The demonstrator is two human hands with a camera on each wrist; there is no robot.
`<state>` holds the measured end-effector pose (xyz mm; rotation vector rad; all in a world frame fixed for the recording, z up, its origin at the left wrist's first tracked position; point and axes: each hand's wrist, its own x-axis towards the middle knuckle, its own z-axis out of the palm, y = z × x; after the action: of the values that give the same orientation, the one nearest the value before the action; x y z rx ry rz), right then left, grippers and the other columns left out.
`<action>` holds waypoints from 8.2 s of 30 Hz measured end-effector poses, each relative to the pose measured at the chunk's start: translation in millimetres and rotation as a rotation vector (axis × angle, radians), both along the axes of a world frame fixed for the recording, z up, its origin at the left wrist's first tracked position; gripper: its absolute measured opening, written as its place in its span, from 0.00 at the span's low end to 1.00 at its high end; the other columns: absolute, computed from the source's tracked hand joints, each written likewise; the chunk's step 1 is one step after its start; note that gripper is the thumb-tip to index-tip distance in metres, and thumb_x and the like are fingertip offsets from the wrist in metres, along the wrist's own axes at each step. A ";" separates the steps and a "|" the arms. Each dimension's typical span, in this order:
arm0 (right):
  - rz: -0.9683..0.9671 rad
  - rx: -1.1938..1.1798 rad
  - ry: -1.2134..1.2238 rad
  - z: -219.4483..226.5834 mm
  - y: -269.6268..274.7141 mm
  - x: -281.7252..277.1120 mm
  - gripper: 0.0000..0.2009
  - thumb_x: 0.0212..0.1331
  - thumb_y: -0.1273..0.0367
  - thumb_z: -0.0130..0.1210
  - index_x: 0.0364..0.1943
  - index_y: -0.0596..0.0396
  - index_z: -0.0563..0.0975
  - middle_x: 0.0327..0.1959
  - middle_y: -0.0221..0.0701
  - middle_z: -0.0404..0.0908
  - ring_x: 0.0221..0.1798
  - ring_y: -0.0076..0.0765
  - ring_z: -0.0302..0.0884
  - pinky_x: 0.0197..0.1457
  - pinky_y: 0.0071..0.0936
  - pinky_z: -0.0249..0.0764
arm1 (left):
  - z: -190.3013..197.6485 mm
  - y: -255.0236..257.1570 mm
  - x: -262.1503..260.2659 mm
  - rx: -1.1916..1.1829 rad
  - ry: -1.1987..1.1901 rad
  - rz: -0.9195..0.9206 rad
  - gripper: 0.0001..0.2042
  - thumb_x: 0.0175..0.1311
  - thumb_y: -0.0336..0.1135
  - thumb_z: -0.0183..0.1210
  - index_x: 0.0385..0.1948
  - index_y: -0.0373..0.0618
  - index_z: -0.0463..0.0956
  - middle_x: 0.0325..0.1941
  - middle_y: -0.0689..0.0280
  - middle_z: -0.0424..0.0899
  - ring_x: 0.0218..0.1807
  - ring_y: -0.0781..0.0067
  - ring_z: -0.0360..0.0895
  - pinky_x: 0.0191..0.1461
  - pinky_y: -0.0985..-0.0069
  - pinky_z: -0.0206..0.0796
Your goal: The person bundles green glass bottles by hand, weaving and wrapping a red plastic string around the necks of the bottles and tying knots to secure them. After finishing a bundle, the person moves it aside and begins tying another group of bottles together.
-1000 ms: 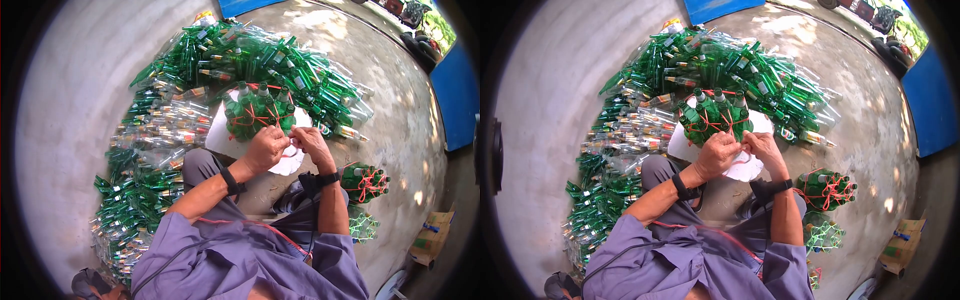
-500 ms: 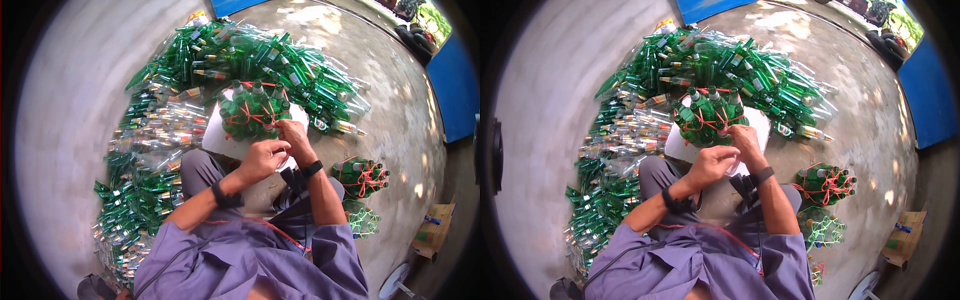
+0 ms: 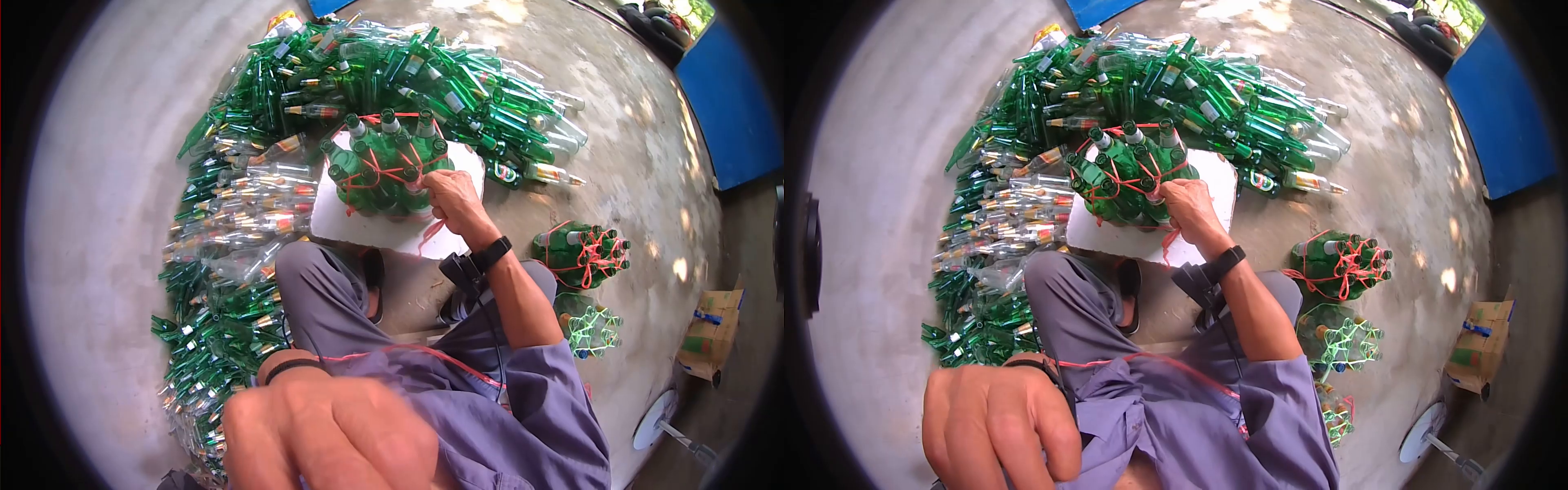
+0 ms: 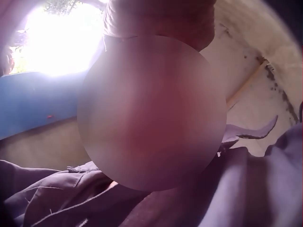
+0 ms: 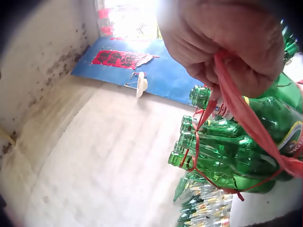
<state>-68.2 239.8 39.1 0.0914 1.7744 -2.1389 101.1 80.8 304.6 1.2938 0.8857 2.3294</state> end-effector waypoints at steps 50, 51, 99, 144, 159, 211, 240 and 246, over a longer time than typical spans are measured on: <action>-0.095 0.450 0.317 3.7 20.2 -16.1 0.13 0.55 0.67 0.59 0.30 0.67 0.86 0.12 0.30 0.75 0.18 0.19 0.67 0.23 0.29 0.68 | -248.2 6.5 -163.9 -1.466 0.834 1.421 0.24 0.52 0.34 0.66 0.54 0.42 0.79 0.70 0.52 0.73 0.74 0.57 0.66 0.64 0.58 0.59; -0.113 0.425 0.300 7.1 18.9 -14.4 0.13 0.55 0.66 0.59 0.30 0.67 0.85 0.12 0.30 0.75 0.18 0.19 0.67 0.23 0.30 0.68 | -250.0 6.2 -163.7 -1.473 0.829 1.408 0.24 0.52 0.34 0.66 0.54 0.42 0.79 0.70 0.52 0.73 0.74 0.57 0.66 0.64 0.58 0.59; -0.028 0.464 0.465 -31.8 42.9 -81.9 0.13 0.67 0.64 0.59 0.34 0.62 0.83 0.19 0.18 0.70 0.24 0.15 0.61 0.27 0.23 0.59 | -245.1 -4.8 -155.1 -1.317 0.726 1.376 0.23 0.54 0.32 0.64 0.55 0.38 0.79 0.70 0.51 0.73 0.76 0.53 0.64 0.71 0.56 0.57; -0.025 0.292 0.388 -38.4 -4.6 5.9 0.14 0.72 0.65 0.59 0.33 0.64 0.80 0.22 0.15 0.66 0.28 0.13 0.58 0.30 0.20 0.59 | -314.2 -115.1 -231.0 -0.559 -0.947 0.874 0.28 0.69 0.59 0.56 0.63 0.51 0.76 0.61 0.69 0.79 0.61 0.73 0.75 0.64 0.69 0.63; -0.086 0.967 1.098 -41.7 7.2 -7.7 0.02 0.66 0.71 0.56 0.38 0.52 0.76 0.26 0.37 0.76 0.28 0.50 0.78 0.30 0.44 0.72 | -237.1 -74.5 -164.2 -0.994 0.083 1.587 0.10 0.65 0.27 0.61 0.47 0.41 0.80 0.41 0.64 0.84 0.44 0.73 0.80 0.51 0.73 0.73; -0.003 0.593 0.341 -21.4 -8.0 -18.7 0.20 0.61 0.59 0.57 0.22 0.66 0.80 0.13 0.42 0.72 0.19 0.38 0.72 0.29 0.42 0.70 | -177.1 -51.9 -225.1 -1.740 0.552 0.691 0.11 0.51 0.35 0.60 0.36 0.46 0.80 0.33 0.61 0.87 0.38 0.60 0.85 0.44 0.65 0.75; 0.189 0.648 0.379 1.2 24.9 -20.7 0.15 0.56 0.67 0.53 0.23 0.70 0.79 0.15 0.54 0.70 0.17 0.49 0.72 0.32 0.45 0.73 | -204.2 -48.4 -262.2 -1.700 0.464 0.870 0.10 0.52 0.25 0.58 0.32 0.45 0.88 0.35 0.53 0.88 0.38 0.53 0.86 0.46 0.65 0.77; 0.249 0.745 0.568 -43.1 37.5 -24.9 0.13 0.54 0.68 0.55 0.21 0.68 0.79 0.18 0.54 0.74 0.20 0.54 0.77 0.32 0.45 0.75 | -190.4 -56.8 -263.1 -1.682 0.030 0.611 0.13 0.55 0.26 0.58 0.41 0.37 0.85 0.33 0.59 0.89 0.31 0.63 0.87 0.42 0.67 0.78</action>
<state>-93.1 277.3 -4.0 -0.5694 2.6515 -1.3037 -162.1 24.0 114.2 0.2500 2.5440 0.8928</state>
